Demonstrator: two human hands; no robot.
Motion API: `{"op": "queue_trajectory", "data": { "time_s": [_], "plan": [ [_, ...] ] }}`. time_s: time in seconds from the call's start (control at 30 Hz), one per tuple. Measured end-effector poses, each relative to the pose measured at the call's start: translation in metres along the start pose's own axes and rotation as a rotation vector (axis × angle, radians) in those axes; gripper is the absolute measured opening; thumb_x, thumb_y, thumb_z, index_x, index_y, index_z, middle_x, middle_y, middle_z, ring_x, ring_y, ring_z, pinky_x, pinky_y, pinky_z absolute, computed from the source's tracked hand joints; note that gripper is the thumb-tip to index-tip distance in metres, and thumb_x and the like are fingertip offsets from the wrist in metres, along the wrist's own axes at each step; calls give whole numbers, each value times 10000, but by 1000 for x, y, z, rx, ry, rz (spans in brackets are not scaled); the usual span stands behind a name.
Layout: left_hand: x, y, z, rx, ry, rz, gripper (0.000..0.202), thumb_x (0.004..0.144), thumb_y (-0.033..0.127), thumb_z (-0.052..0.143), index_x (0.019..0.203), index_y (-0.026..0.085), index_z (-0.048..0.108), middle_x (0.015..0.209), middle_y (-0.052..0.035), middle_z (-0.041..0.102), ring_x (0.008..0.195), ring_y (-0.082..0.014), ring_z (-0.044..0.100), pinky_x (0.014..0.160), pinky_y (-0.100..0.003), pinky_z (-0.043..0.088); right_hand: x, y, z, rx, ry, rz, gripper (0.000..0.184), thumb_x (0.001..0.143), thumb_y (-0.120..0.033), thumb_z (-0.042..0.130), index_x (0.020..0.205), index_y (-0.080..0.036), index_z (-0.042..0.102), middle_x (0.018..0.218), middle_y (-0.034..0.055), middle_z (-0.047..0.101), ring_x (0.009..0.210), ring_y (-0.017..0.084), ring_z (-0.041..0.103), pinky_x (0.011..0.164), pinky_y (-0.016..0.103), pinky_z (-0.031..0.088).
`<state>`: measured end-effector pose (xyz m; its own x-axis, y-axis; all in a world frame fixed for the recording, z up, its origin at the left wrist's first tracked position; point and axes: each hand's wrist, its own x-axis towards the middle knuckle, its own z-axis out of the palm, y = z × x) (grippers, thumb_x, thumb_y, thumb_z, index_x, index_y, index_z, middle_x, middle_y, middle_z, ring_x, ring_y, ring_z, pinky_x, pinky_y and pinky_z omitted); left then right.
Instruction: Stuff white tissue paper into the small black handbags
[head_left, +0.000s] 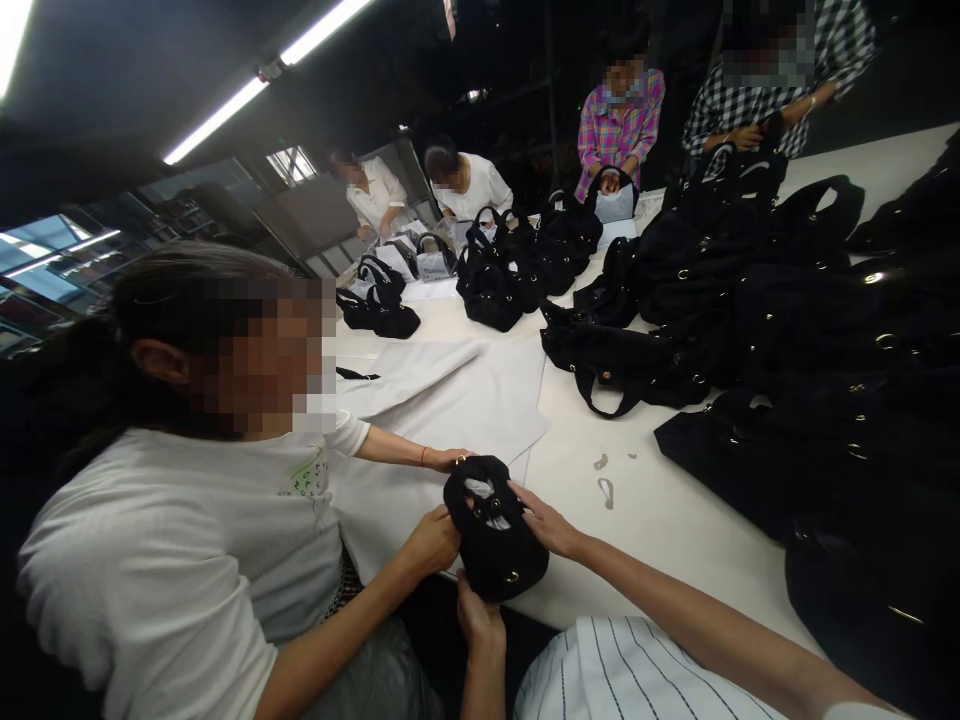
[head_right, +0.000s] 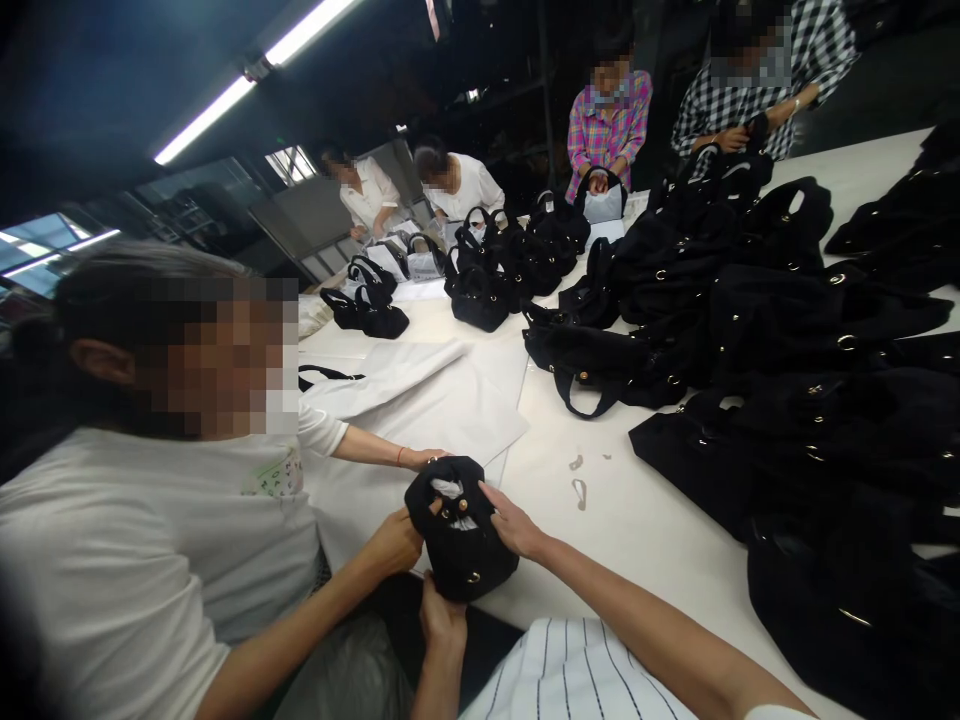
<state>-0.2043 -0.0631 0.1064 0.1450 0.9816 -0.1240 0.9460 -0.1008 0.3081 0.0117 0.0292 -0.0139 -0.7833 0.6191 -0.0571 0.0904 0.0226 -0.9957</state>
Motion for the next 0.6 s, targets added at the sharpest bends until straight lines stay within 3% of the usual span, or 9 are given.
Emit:
{"op": "queue_trajectory", "data": {
  "time_s": [0.1,0.17,0.23,0.3,0.43,0.6],
  "plan": [
    [-12,-8,8,200,-32,373,348,853,57,432,1111,116,659,1150,-105,680,1222,-196,534,1028,-328,451,-1,1,3,-103,-11,-52,592,903,-325,451,1475,-228,335,1541,48,309,1430,235,234,1191,442,153],
    [-15,-17,17,392,109,498,387,878,60,430,1229,125,579,1247,-111,631,1266,-226,505,1071,-382,441,-2,-1,5,-149,-27,-48,602,898,-291,432,1484,-220,314,1549,49,291,1433,232,228,1191,441,155],
    [-15,-26,27,511,277,492,377,900,74,420,1254,113,545,1238,-112,629,1226,-234,538,1052,-399,469,-2,-4,5,-190,-50,-40,608,898,-274,413,1491,-203,295,1558,62,267,1434,235,224,1190,442,157],
    [-11,-31,33,544,324,466,359,902,82,436,1241,115,548,1227,-113,631,1230,-253,532,1035,-424,484,-1,-6,4,-220,-66,-31,612,900,-265,398,1496,-191,280,1564,72,249,1436,238,215,1189,445,159],
    [5,-29,40,279,143,230,368,937,125,393,1274,170,533,1301,-97,592,1291,-228,484,1066,-427,450,-1,-9,4,-239,-84,-12,616,901,-258,384,1500,-180,264,1566,79,239,1442,238,195,1190,441,160],
    [26,-21,51,95,44,85,517,949,24,154,1265,173,535,1102,-66,698,1005,-118,660,846,-263,532,-2,-9,10,-252,-92,2,651,866,-211,433,1497,-240,277,1578,43,211,1437,243,214,1186,446,177]
  ]
}}
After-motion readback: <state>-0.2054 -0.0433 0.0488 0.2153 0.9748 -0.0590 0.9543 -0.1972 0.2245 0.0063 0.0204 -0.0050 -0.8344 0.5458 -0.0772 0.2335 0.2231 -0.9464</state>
